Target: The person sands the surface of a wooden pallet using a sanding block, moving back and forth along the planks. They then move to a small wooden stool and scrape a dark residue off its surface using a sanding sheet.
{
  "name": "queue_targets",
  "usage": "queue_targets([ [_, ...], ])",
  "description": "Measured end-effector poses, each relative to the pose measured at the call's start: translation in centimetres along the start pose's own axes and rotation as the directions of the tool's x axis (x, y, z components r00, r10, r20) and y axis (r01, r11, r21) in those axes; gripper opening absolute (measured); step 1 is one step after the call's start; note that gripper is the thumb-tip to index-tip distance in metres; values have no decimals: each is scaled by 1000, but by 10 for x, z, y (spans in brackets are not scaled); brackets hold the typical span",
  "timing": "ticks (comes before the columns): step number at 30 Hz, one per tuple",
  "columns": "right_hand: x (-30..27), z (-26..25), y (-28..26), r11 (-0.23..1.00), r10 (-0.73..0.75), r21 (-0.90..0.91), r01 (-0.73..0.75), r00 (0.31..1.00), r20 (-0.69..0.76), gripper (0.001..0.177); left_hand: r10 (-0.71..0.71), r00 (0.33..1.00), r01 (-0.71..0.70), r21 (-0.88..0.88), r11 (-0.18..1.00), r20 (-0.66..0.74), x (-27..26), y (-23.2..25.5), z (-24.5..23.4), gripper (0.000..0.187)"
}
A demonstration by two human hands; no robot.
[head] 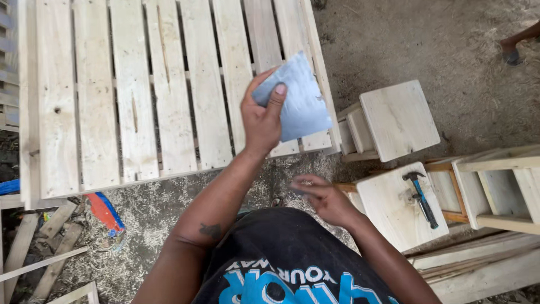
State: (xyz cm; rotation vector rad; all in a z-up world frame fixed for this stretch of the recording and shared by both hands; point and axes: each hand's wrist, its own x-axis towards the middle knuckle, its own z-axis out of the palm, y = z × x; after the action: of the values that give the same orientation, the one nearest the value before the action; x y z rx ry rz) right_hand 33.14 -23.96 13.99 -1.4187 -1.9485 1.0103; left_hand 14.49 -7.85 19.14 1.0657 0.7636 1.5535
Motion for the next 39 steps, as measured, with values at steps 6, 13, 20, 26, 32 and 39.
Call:
queue_targets([
  [6, -29, -68, 35, 889, 77, 423, 176, 853, -517, 31, 15, 998, -24, 149, 989, 59, -51, -10, 32, 44],
  [13, -23, -61, 46, 919, -79, 386, 76, 997, -8, 26, -131, 991, 131, -69, 989, 7, -64, 22, 17, 34],
  [20, 50, -91, 33, 308, -41, 950, 60, 998, -50, 108, -291, 946, 305, -81, 949, 142, -148, -52, 41, 27],
  [26, 50, -39, -4, 687, 32, 725, 44, 995, -91, 111, -421, 907, 415, -186, 891, 3, -138, -26, 14, 28],
  [32, 54, 46, 6, 946, 206, 279, -167, 971, -118, 82, -380, 924, 344, -329, 879, -48, -89, 27, -38, 33],
  [39, 154, 33, -59, 229, 149, 948, -219, 971, 188, 111, -238, 968, 249, -281, 927, 76, -49, 55, -126, 32],
])
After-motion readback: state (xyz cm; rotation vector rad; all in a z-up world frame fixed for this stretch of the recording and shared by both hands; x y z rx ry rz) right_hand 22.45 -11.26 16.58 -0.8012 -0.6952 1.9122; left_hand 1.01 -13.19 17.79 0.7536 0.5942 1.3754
